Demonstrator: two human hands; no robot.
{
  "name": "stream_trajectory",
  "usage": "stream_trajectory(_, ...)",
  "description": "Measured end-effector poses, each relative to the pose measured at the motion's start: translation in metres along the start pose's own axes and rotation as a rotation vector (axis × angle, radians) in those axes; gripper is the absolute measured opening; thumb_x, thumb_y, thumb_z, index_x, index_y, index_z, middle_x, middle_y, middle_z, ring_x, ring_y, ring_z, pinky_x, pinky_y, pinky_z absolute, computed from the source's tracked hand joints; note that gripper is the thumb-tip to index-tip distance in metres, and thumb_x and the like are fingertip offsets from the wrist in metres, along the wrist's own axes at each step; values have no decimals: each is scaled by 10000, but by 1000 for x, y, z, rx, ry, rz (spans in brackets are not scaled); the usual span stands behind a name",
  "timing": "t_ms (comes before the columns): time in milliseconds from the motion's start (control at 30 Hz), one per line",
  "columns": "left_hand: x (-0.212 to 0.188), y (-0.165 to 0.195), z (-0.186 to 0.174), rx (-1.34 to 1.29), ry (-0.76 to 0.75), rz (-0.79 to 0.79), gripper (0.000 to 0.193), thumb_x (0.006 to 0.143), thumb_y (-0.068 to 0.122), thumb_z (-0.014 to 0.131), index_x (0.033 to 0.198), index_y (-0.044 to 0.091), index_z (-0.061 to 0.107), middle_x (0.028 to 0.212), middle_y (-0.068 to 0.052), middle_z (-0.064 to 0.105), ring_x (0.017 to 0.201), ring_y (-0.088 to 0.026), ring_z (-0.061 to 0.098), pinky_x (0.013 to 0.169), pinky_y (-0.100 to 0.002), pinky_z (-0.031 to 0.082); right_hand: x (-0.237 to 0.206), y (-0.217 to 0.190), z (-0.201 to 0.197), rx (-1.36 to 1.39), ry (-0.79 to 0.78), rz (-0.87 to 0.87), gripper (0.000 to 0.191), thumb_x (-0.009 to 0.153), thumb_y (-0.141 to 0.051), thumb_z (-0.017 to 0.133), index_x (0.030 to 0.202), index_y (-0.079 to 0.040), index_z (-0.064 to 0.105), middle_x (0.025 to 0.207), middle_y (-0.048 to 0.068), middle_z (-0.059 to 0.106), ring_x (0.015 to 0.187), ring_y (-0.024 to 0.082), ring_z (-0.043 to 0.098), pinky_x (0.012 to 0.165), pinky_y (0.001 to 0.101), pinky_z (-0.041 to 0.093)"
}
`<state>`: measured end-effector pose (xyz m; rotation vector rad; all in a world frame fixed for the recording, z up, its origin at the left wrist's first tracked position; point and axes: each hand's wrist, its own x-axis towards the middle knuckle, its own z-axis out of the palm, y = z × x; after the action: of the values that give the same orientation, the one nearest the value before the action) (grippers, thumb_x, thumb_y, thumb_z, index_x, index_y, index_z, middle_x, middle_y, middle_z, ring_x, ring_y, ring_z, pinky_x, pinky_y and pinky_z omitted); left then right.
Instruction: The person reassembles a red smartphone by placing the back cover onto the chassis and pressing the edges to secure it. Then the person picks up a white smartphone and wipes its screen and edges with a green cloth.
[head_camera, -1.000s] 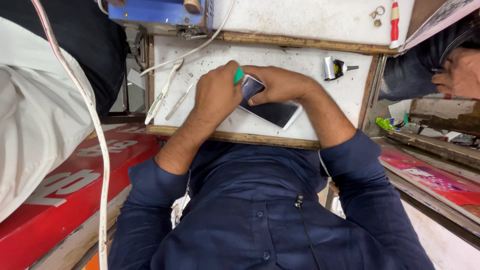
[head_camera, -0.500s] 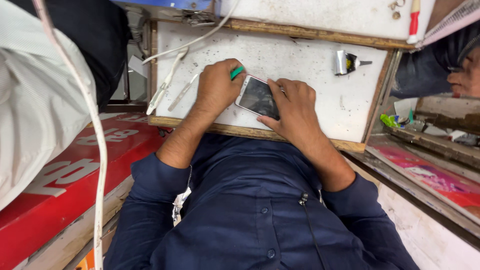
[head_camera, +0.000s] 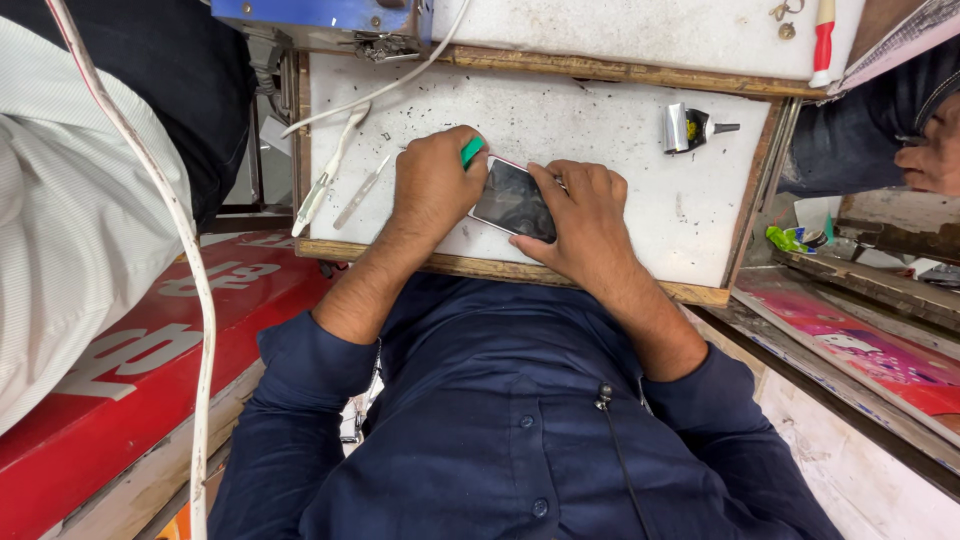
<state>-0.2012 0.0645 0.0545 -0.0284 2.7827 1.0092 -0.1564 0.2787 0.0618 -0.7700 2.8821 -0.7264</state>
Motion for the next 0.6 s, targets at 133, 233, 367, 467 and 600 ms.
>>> stream_trajectory(133, -2, 4, 6, 49, 28, 23, 113, 889, 199, 731, 922, 91, 732, 782, -122, 730, 726, -328, 724, 669, -461, 567, 0, 2, 1, -7, 6, -14, 920, 666, -439, 937, 1418, -33, 597, 1308, 154, 563, 1195, 332, 487, 1036, 512, 326)
stream_trajectory(233, -2, 2, 6, 22, 19, 56, 94, 886, 178, 722, 929, 95, 731, 807, -124, 735, 753, -332, 721, 686, -467, 562, -1, 3, 1, -12, 9, -29, 918, 671, -441, 937, 1420, -32, 598, 1312, 154, 566, 1202, 328, 491, 1046, 513, 325)
stream_trajectory(367, 5, -2, 4, 26, -10, 103, 64, 895, 159, 717, 925, 104, 732, 839, -126, 738, 787, -339, 719, 709, -476, 560, 1, 3, 1, -18, 10, -48, 921, 667, -448, 939, 1413, -28, 600, 1303, 156, 570, 1193, 326, 493, 1044, 513, 324)
stream_trajectory(467, 7, -5, 2, 6, -35, 109, 60, 892, 131, 725, 943, 100, 725, 870, -129, 738, 823, -343, 714, 734, -480, 557, 1, 4, 2, 4, 4, -31, 918, 665, -444, 941, 1411, -28, 604, 1298, 155, 569, 1197, 325, 492, 1047, 511, 325)
stream_trajectory(600, 3, -8, 1, -39, 15, 203, 184, 830, 25, 710, 1001, 93, 722, 959, -132, 739, 888, -349, 709, 769, -466, 563, 0, 5, 3, 15, 24, -23, 900, 666, -433, 944, 1408, -44, 614, 1286, 139, 573, 1198, 318, 493, 1050, 499, 329)
